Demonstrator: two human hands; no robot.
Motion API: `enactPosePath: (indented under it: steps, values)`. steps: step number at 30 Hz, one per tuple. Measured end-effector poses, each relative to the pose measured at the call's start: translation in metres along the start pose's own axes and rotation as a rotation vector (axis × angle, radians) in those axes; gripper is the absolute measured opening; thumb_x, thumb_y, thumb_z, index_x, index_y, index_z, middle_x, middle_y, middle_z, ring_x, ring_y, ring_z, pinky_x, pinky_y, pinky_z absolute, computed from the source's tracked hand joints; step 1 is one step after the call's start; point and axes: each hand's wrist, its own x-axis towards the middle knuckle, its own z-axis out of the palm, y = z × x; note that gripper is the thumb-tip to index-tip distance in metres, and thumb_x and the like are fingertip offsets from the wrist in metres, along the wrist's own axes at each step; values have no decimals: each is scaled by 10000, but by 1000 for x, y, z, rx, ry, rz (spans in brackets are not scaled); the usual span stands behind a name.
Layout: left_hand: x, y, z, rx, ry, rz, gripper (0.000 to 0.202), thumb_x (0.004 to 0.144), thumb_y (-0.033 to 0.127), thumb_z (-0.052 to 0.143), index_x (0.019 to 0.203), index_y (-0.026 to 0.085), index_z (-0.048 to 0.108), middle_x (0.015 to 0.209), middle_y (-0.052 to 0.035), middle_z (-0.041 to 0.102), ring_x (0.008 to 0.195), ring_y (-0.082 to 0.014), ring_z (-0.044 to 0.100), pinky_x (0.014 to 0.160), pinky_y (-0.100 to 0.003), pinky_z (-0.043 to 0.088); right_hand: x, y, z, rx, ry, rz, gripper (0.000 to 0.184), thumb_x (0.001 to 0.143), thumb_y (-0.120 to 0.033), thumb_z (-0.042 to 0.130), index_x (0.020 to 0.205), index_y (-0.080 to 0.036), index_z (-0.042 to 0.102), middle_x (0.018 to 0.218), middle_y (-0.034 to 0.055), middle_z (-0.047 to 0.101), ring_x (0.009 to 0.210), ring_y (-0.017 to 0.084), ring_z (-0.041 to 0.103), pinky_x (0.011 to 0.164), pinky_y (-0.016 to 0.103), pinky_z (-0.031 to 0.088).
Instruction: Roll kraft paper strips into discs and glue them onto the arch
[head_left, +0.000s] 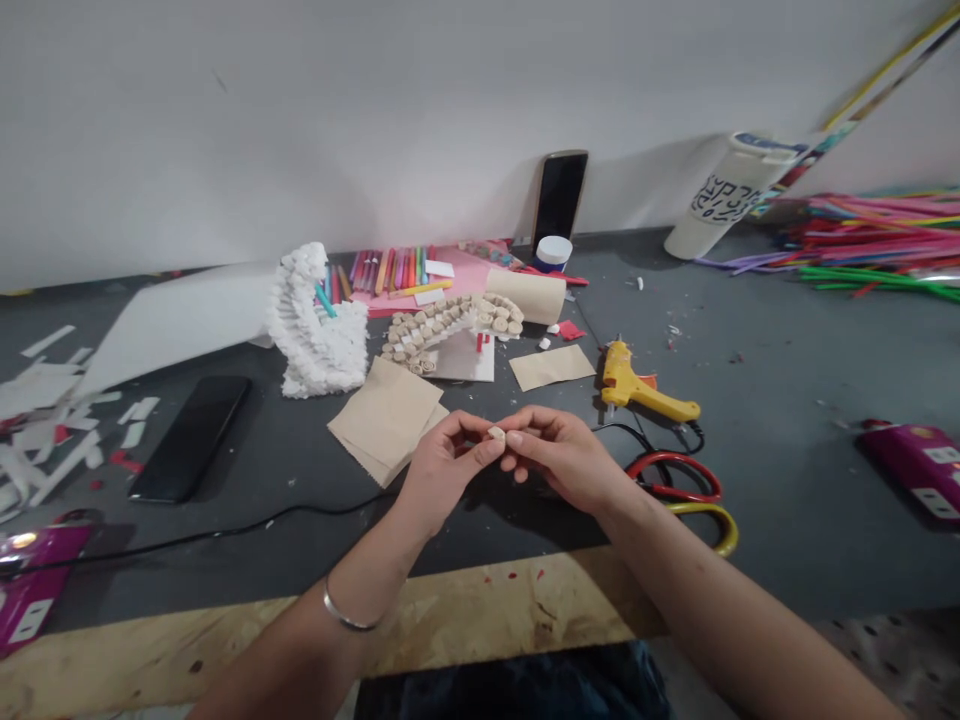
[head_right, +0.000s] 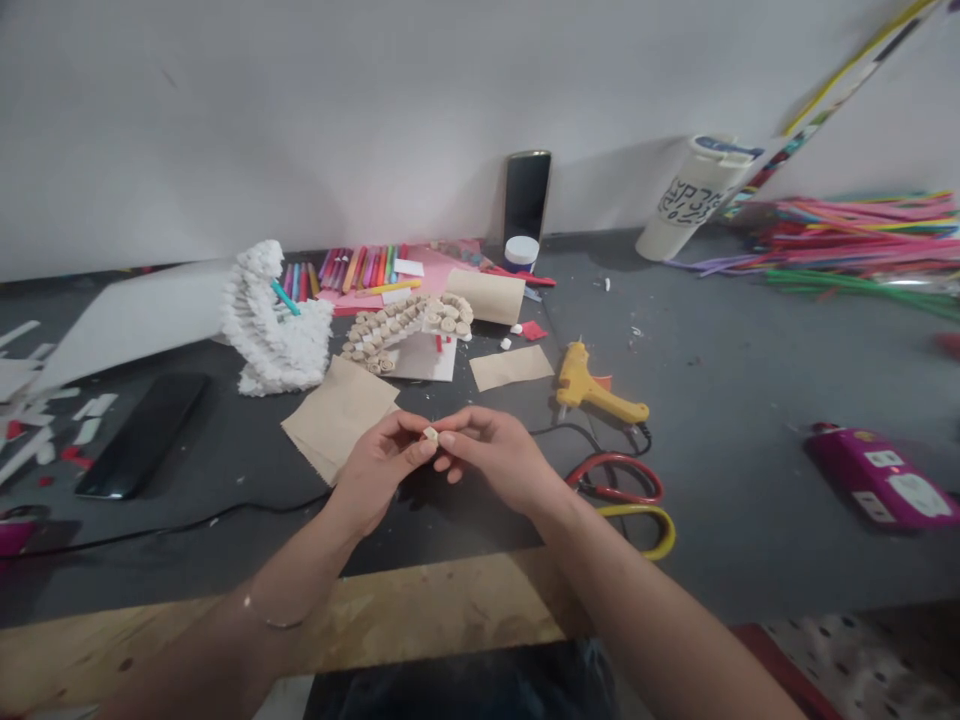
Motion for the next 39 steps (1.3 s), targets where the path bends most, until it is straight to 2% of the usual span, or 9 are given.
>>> enactPosePath:
  steps: [6,10,13,17,24,28,32,35,39]
  values:
    - [1,3,-2,63,-14,43,294,734,392,762,940,192,696,924,-39,706,837,-148,637,786,-273,498,3,-3,-2,93,-25,60,390,674,-385,822,876,-197,546,631,-40,662,542,106,647,448,172,476]
    - [0,5,-2,96,-18,16,245,738,385,759,861,181,699,822,-28,706,781,-142,633,764,-273,491,4,0,-3,39,-36,28,347,751,-437,756,847,-195,526,650,-23,679,542,109,651,453,182,483]
    - [1,5,-2,40,28,-39,273,708,398,780,824,170,685,737,-11,688,682,-116,594,693,-256,467,2,2,-2,-63,12,-53,335,799,-493,687,865,-199,540,711,-1,698,562,119,653,487,221,512]
    - [3,4,-2,-5,52,-50,297,671,402,805,772,154,675,701,4,659,624,-88,528,629,-229,424,1,4,-1,-229,66,-193,318,767,-447,725,922,-200,599,744,-9,652,612,116,614,510,237,527]
    - [3,1,-1,61,118,-14,369,639,403,823,860,162,652,773,4,647,662,-100,554,623,-224,449,2,6,1,-348,132,-238,248,778,-400,697,879,-189,616,748,-2,629,605,114,578,510,238,508]
    - [2,0,-1,50,62,-51,353,665,431,801,833,161,648,721,7,630,646,-104,555,604,-224,455,-3,6,2,-599,258,-408,126,805,-292,654,884,-203,612,795,15,661,657,131,621,629,273,525]
    - [0,1,1,-10,12,-12,310,681,389,802,868,172,683,812,-8,676,700,-103,581,648,-221,470,-6,6,1,-844,245,-646,55,828,-202,611,880,-217,604,814,30,664,714,149,635,662,282,518]
    - [-1,1,2,-13,26,36,261,701,341,798,885,184,701,835,-4,687,725,-97,591,691,-216,481,-6,5,1,-894,222,-767,74,836,-156,588,872,-220,594,805,30,663,722,148,633,666,275,517]
    - [-1,-1,-1,27,45,118,234,727,319,782,913,198,709,871,-14,702,808,-126,626,771,-248,506,-8,4,3,-800,225,-657,115,829,-177,603,933,-226,601,866,35,676,735,146,646,681,277,530]
